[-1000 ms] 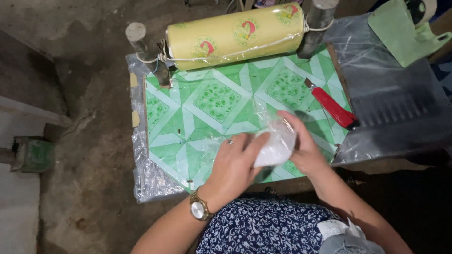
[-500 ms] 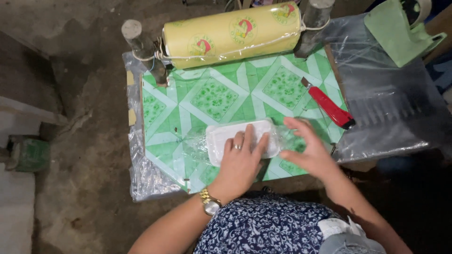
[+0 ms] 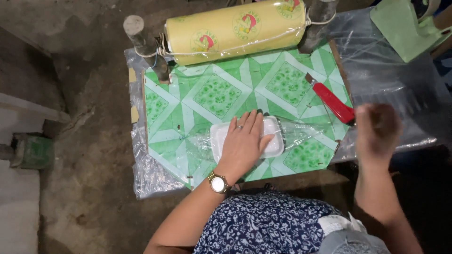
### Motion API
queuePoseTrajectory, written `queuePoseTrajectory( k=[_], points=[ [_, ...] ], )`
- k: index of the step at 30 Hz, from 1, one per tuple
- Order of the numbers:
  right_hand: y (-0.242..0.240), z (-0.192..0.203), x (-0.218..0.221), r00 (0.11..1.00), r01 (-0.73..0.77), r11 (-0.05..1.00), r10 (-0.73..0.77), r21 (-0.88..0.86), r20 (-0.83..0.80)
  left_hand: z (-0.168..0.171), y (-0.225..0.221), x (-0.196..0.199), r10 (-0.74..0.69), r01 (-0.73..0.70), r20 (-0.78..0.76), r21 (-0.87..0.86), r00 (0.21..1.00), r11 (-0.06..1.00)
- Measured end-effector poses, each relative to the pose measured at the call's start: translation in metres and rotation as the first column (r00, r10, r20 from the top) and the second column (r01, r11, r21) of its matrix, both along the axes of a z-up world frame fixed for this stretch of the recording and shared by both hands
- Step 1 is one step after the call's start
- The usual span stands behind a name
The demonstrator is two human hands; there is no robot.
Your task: The person places a container of oyster mushrooms on a table, pulls a sheet of plastic wrap from a roll, and uses a utility knife to cut it. They then wrap the container with the plastic sheet, smoothing it around the edges to secure it.
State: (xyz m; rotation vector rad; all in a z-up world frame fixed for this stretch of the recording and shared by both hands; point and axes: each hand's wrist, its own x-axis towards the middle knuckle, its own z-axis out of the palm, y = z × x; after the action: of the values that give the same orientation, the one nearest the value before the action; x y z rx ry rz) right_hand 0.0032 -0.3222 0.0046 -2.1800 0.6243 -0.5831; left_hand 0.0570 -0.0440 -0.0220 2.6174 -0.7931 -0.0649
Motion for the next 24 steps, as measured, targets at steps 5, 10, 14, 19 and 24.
queuePoseTrajectory(
  k=[5,10,14,19,24],
  points=[
    [0.066,0.004,0.026,0.728,-0.551,0.506,0.68,-0.664,-0.087,0.006,-0.001,-0.003,-0.005,0.005,-0.019,0.004,1.0,1.0],
    [0.017,-0.004,0.045,0.763,-0.461,0.279,0.609,-0.843,-0.216,0.004,-0.004,0.002,-0.005,0.005,-0.041,0.015,0.999,1.0],
    [-0.009,0.034,0.018,0.918,-0.36,-0.035,-0.19,-0.932,-0.347,-0.005,-0.004,0.007,-0.003,0.008,-0.09,0.052,0.996,0.999],
    [0.004,0.024,-0.002,0.911,-0.286,0.429,0.399,-0.857,-0.104,-0.009,-0.006,0.012,0.0,0.011,-0.132,0.085,0.991,0.996],
    [0.071,-0.028,0.02,0.676,-0.736,0.425,0.503,-0.527,-0.538,-0.002,-0.005,0.006,-0.014,0.021,-0.131,0.054,0.991,0.998]
  ],
)
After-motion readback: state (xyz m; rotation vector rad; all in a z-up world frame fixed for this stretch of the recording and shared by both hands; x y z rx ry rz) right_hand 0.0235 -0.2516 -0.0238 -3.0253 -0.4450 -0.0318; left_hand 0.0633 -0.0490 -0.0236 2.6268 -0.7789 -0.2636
